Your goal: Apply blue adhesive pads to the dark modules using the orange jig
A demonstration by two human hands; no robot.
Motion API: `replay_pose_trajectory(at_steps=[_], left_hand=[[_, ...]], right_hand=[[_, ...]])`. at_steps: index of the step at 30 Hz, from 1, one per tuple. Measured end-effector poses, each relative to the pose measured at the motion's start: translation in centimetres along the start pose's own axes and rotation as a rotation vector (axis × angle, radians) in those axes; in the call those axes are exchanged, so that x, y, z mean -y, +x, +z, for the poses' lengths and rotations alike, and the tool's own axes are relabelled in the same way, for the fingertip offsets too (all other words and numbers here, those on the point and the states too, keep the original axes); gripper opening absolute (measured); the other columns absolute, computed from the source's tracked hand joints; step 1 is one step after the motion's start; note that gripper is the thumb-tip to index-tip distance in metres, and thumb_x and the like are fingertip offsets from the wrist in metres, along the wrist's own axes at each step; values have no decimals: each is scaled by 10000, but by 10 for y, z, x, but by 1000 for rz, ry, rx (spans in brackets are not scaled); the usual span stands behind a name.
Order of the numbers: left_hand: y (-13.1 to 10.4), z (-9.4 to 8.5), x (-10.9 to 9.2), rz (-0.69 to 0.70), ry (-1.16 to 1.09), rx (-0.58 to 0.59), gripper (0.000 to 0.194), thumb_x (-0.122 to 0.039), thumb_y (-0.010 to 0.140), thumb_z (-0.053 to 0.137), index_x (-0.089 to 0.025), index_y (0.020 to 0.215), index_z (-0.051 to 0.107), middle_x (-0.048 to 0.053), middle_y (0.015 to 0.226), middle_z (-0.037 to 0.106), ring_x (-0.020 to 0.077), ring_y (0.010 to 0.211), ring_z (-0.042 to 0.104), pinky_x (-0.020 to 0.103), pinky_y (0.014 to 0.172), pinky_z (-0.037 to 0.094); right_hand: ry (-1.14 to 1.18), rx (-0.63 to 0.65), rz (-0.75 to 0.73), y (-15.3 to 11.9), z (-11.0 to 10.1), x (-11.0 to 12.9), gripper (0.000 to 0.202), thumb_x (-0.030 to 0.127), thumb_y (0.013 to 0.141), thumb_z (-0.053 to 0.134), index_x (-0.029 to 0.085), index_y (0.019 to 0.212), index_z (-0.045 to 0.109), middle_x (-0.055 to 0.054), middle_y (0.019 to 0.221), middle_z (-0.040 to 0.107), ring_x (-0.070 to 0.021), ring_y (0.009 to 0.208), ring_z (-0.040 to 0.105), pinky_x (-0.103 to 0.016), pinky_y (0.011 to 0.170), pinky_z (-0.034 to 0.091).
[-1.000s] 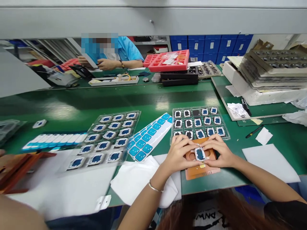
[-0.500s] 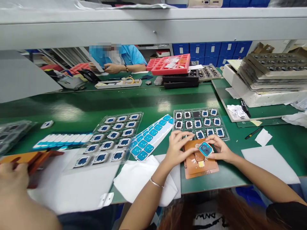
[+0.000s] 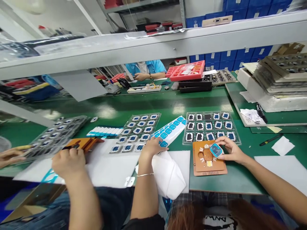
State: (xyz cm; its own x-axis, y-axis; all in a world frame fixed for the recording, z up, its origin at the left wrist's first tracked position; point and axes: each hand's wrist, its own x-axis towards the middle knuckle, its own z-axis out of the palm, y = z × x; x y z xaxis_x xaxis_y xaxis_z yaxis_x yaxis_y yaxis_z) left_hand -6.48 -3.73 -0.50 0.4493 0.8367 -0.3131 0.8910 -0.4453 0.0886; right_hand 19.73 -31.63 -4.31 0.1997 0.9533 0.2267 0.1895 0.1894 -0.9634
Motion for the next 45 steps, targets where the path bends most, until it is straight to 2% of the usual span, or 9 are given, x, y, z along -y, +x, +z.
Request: replay_pose_trajectory(at_steps=[6, 13, 21, 26, 30, 32, 38, 41, 45], left_hand=[[17, 8, 4, -30, -34, -14, 439, -434, 726, 744, -163, 1057, 644, 108, 1263, 578, 246, 1118, 577, 319, 912, 459], [19, 6, 2, -51, -58, -44, 391, -413, 628, 805, -197, 924, 671, 55, 1114, 633, 220, 975, 627, 224, 730, 468], [-16, 0, -23, 39, -32, -164, 202, -195, 755, 707, -196, 934, 614, 61, 936, 696, 251, 924, 653, 280, 728, 454], [-69, 2, -66, 322, -76, -326, 219, -123, 879, 532, -213, 1070, 590, 75, 979, 702, 248, 950, 644, 345, 808, 454], [-97, 15, -100, 963, -216, -408, 175, -112, 897, 523, -223, 937, 652, 31, 965, 703, 192, 939, 613, 328, 843, 427], [-99, 23, -110, 1191, -237, -472, 197, -101, 910, 518, -214, 941, 675, 33, 942, 710, 195, 908, 591, 349, 818, 397], [-90, 19, -114, 1273, -149, -385, 230, -323, 977, 528, -236, 1085, 711, 59, 974, 753, 249, 1028, 543, 424, 878, 349], [-84, 8, -114, 1351, -152, -287, 298, -471, 938, 567, -239, 1008, 740, 53, 961, 755, 251, 1027, 543, 424, 900, 352], [-74, 9, -119, 1450, -194, -278, 304, -480, 933, 571, -245, 875, 756, 36, 985, 750, 246, 1029, 554, 419, 901, 370]], right_hand=[[-13, -25, -21, 1, 0, -1, 553, 459, 685, 836, 250, 1116, 558, -73, 1102, 606, -241, 1059, 641, -365, 902, 531], [-5, -26, -33, 2, -1, -2, 533, 437, 681, 842, 243, 1091, 562, -66, 1074, 625, -232, 1016, 651, -365, 887, 528], [78, -9, -19, 3, -1, -3, 539, 406, 678, 850, 247, 1083, 532, -53, 1034, 677, -228, 1026, 661, -371, 904, 513], [177, -3, 22, 4, -1, 0, 592, 513, 678, 829, 242, 1090, 501, -65, 1005, 710, -242, 978, 693, -404, 879, 523], [245, -9, 48, 5, -3, 4, 616, 585, 666, 806, 245, 1071, 489, -72, 1000, 723, -248, 908, 719, -426, 858, 538], [258, -22, 51, 5, -3, 6, 612, 588, 660, 807, 249, 1060, 491, -69, 1001, 727, -246, 893, 721, -426, 860, 537], [216, -57, 56, 5, -6, 7, 617, 608, 642, 805, 234, 1045, 525, -79, 1012, 728, -244, 923, 705, -407, 848, 530], [159, -72, 48, 5, -6, 5, 645, 658, 644, 775, 230, 1054, 520, -78, 996, 725, -238, 894, 706, -386, 805, 536], [4, -115, 18, 4, -13, 3, 639, 704, 685, 709, 236, 1068, 503, -75, 986, 712, -241, 902, 694, -357, 750, 531]])
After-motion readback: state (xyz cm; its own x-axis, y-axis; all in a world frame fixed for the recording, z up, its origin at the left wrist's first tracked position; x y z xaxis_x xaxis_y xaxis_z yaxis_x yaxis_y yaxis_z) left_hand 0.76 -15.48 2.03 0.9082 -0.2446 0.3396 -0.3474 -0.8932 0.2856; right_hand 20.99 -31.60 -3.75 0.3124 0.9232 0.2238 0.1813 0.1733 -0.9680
